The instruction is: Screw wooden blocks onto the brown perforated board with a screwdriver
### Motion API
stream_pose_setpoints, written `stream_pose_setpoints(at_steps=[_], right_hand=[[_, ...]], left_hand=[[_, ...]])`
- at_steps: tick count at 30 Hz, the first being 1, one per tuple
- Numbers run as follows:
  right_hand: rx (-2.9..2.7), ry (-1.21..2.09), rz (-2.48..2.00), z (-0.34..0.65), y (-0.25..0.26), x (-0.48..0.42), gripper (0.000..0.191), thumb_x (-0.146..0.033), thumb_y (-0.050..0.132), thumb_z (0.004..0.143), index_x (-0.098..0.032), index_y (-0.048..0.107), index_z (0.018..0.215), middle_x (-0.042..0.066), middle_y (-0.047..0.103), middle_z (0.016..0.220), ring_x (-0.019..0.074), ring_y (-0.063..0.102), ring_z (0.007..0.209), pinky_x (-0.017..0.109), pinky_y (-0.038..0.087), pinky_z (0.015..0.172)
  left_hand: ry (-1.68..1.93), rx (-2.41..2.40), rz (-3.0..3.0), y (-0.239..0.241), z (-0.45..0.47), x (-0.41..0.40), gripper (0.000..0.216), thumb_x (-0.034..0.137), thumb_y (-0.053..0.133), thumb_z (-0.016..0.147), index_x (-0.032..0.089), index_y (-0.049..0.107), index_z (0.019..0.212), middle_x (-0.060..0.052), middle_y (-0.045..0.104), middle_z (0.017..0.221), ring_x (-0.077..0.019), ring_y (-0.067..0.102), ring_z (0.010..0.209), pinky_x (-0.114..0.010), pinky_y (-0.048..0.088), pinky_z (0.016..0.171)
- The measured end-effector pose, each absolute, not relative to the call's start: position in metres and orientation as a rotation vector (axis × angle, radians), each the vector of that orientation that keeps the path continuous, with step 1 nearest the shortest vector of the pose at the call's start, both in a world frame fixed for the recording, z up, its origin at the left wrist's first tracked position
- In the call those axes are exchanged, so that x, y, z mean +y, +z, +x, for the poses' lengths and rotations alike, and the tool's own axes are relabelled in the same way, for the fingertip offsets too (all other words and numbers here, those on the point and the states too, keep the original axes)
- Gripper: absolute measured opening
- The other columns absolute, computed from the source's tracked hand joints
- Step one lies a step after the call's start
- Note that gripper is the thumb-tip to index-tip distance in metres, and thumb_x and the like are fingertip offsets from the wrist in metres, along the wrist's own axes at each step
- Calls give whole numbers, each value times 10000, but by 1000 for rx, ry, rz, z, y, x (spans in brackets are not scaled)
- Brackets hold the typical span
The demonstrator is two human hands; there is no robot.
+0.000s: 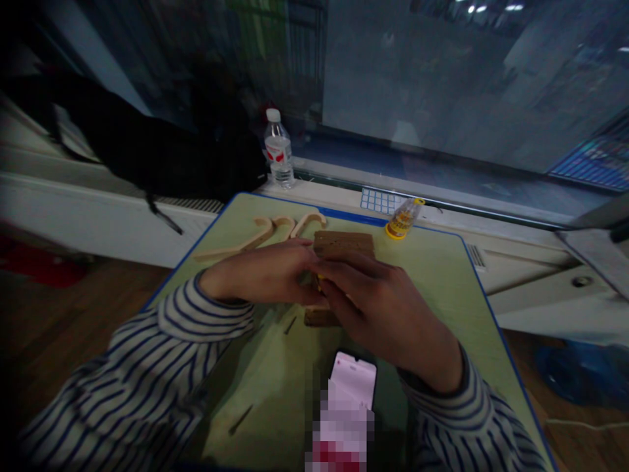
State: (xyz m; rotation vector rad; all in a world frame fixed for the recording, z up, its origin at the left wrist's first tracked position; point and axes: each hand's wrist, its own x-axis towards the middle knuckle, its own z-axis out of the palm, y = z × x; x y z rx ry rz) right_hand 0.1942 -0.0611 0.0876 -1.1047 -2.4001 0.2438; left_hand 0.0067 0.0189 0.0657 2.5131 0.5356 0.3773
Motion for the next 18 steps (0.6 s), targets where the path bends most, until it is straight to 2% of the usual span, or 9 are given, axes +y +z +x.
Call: stream_pose_setpoints(at_steps=[2,4,8,14,18], right_hand=[[-2404,239,-1107,195,87,-61,306,-184,486,951,-170,590,1238,74,647,1232,169,615,1108,312,500,949],[-2402,232,-1117,195,87,-60,309,-187,495,948,-176,584,1243,72,641,1236,173,614,1107,317,503,941],[-2387,193,-1141,195,85,-60,262,-220,523,940,-192,605,1187,76,655,1173,189,648,1021,334,540,850],[-2377,186,-1149,193,85,-60,235,-252,544,931,-188,613,1147,86,656,1098,210,659,936,354,553,768],[-2360,186,-1182,193,84,-59,244,-244,550,927,-188,613,1157,88,651,1093,207,657,920,344,551,743]], left_hand=[[374,520,2512,65,8,19,154,261,652,810,220,700,951,-20,712,957,-182,636,853,-272,455,776],[343,530,2514,65,8,19,133,256,634,825,211,700,931,-23,716,914,-177,638,826,-276,447,771],[278,528,2528,63,8,19,116,246,615,836,194,711,875,-20,710,793,-154,633,730,-257,426,702],[262,551,2513,62,7,18,151,271,613,835,193,710,920,-12,701,789,-135,619,671,-242,388,606],[316,543,2564,62,8,19,188,306,618,841,215,708,980,-14,713,856,-164,632,783,-269,389,669]])
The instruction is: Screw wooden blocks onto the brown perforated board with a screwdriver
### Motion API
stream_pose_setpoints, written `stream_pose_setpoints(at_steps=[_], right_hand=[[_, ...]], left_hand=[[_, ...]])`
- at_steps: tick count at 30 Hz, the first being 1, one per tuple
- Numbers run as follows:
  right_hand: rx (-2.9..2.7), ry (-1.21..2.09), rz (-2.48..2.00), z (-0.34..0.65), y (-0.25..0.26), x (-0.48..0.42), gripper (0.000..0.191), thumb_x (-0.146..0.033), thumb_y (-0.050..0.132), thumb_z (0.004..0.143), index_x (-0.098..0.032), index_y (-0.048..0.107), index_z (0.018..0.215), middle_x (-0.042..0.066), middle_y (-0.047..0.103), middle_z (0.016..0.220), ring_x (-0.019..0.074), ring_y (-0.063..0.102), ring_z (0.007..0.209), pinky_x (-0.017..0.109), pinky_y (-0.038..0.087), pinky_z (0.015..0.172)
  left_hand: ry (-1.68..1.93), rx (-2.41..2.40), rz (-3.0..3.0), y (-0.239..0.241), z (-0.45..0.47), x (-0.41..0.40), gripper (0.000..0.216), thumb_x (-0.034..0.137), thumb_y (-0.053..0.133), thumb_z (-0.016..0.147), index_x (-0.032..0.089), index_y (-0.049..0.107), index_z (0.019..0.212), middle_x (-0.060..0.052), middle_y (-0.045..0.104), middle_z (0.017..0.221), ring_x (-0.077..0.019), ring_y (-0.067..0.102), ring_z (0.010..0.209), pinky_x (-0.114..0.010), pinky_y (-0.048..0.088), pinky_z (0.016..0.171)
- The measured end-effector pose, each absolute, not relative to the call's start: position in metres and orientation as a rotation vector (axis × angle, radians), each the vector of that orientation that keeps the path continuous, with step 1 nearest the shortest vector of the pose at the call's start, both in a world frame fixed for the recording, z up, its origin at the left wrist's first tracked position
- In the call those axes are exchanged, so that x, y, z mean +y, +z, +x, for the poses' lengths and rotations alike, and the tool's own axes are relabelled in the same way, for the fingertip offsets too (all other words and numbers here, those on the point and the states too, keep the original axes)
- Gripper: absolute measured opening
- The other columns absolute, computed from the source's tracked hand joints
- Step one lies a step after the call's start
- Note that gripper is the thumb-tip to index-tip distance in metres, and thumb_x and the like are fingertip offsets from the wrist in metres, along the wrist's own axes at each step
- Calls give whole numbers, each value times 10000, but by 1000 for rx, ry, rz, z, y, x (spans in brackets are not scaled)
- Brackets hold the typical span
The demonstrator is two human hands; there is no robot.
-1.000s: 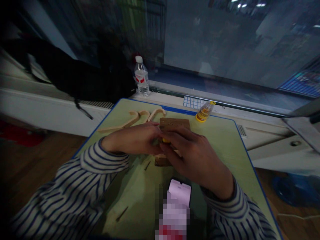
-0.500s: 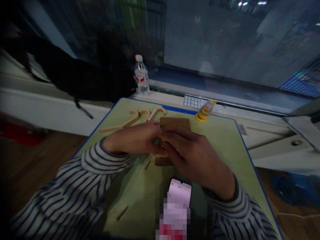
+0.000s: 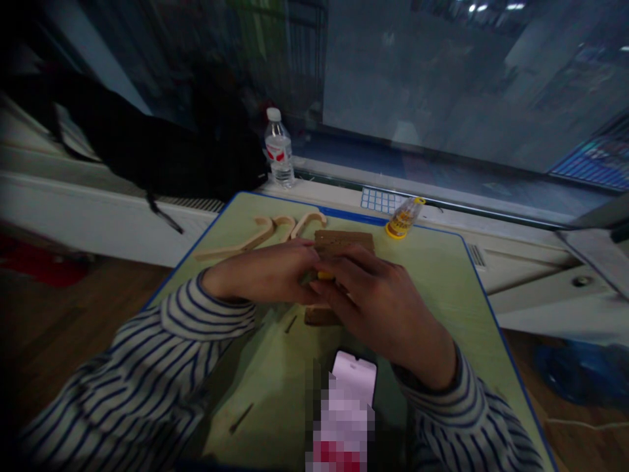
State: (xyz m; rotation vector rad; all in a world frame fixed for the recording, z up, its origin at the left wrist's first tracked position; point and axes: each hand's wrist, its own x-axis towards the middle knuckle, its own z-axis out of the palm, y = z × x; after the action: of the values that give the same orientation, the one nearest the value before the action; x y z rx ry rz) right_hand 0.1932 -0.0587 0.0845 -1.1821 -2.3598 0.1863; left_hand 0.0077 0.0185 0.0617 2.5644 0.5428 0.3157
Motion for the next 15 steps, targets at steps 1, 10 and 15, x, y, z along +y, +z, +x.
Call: stream_pose_setpoints(at_steps=[1,10,15], right_hand=[[-2356,181,-1191,193,84,-58,240,-246,553,926,-189,616,1150,88,652,1097,209,658,919,346,552,741],[-2387,243,-1098,195,86,-61,300,-178,535,921,-188,578,1218,83,621,1244,193,613,1098,347,518,919],[-2404,225,-1125,196,85,-61,303,-191,507,938,-208,571,1233,78,637,1208,197,642,1033,347,541,854]], left_hand=[[332,532,2566,62,8,19,192,321,620,845,222,710,982,-16,716,880,-172,633,816,-277,393,693],[360,465,2516,63,7,20,161,280,635,847,214,684,986,0,707,893,-156,621,801,-268,400,709],[409,425,2486,65,7,19,161,290,632,845,202,683,969,-14,703,922,-152,616,798,-259,407,693]])
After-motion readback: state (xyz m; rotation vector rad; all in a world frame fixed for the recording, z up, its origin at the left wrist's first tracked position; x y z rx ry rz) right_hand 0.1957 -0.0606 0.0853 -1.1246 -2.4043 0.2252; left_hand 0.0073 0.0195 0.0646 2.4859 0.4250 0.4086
